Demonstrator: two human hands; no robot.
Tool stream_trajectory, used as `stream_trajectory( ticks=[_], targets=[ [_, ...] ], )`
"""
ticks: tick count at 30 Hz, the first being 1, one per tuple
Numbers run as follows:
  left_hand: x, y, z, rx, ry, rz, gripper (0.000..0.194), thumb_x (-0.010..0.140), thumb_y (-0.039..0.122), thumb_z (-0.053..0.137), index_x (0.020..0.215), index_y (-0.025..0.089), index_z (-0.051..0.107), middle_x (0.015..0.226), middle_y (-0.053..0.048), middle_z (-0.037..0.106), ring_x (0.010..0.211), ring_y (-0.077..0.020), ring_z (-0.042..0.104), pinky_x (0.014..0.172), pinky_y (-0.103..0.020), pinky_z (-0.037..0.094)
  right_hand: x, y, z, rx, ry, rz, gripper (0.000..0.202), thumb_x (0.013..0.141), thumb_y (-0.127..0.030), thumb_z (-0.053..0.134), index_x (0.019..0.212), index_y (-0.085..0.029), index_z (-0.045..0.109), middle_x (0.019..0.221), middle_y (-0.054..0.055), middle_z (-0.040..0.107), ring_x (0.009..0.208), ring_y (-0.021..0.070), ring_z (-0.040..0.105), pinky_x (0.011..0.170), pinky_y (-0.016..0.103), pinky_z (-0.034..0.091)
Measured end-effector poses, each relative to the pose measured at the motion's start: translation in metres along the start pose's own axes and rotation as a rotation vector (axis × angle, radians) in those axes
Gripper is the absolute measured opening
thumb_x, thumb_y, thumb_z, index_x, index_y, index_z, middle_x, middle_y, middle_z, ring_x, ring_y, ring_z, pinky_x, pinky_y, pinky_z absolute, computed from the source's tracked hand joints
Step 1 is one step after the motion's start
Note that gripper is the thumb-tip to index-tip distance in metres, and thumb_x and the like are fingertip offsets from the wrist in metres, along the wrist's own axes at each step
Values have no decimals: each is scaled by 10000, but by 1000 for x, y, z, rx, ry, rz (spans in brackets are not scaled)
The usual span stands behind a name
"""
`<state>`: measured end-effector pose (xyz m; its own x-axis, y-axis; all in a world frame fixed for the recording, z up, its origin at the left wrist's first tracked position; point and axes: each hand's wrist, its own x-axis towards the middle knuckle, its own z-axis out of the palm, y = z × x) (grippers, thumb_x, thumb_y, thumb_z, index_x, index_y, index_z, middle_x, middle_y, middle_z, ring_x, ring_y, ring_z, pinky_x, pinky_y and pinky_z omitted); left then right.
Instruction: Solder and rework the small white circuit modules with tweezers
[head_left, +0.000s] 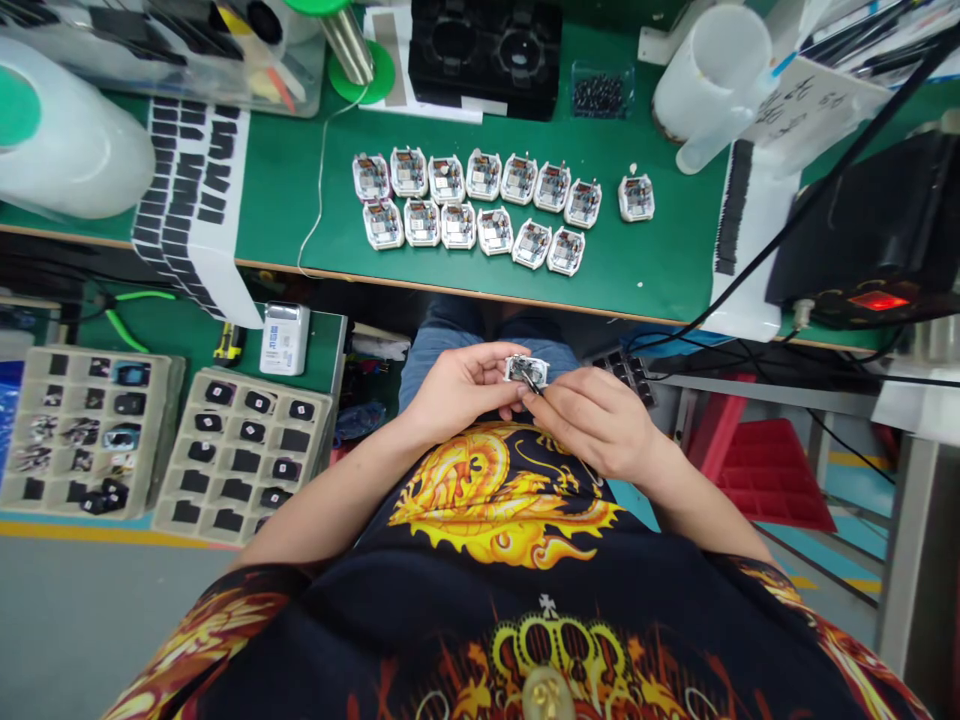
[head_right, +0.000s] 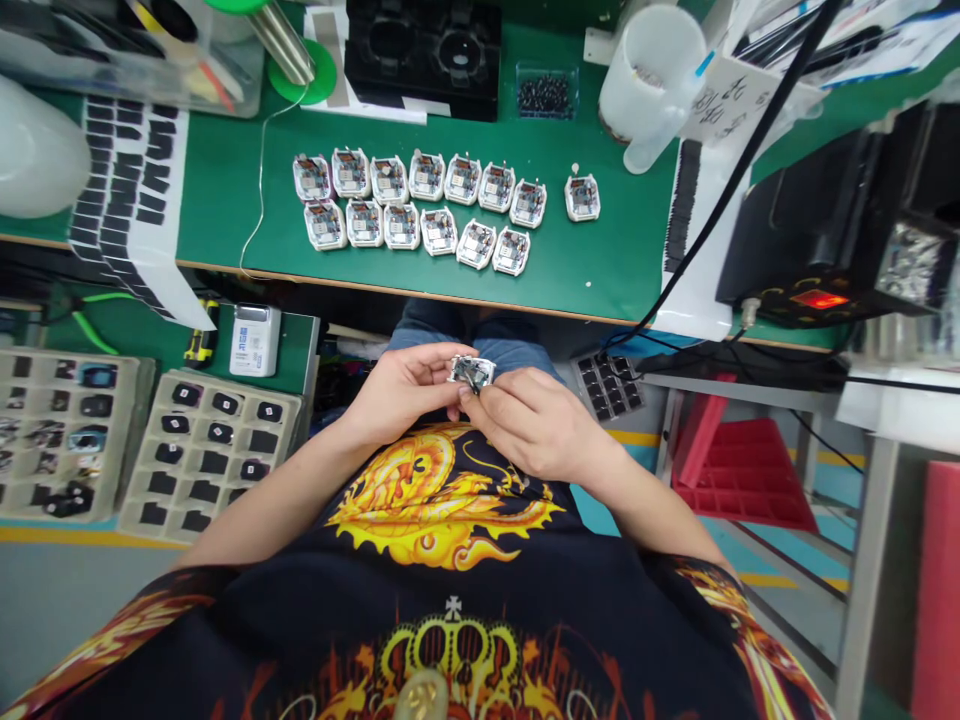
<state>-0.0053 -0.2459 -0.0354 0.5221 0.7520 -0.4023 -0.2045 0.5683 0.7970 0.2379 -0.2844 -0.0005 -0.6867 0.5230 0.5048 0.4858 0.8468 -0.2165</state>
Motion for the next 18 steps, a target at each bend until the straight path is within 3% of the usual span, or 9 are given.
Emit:
stream_trajectory(
  ticks=[4,11,18],
  targets=[
    [0,-1,0,-6,6,4,483,810,212,997,1252,154,810,953,-31,845,689,-111,764,623,-203,675,1,0,-3,-17,2,-17,278,1067,-121,733,1342,-125,767,1060,78,866,1004,239,784,850,414,696],
    [-1,-4,0,19,-8,12,489,829,211,988,1283,162,816,946,-29,843,694,-107,756,634,-201,674,-1,0,-4,16,47,-11,304,1043,-118,765,1333,-27,760,1053,126,864,999,254,778,853,413,698],
    [-2,-7,-1,46,-5,30,518,815,229,998,1290,168,802,994,-35,848,722,-115,755,646,-220,672,-7,0,0,110,104,70,448,1037,-123,764,1477,-73,693,1102,139,862,1030,267,790,848,439,710]
  ],
)
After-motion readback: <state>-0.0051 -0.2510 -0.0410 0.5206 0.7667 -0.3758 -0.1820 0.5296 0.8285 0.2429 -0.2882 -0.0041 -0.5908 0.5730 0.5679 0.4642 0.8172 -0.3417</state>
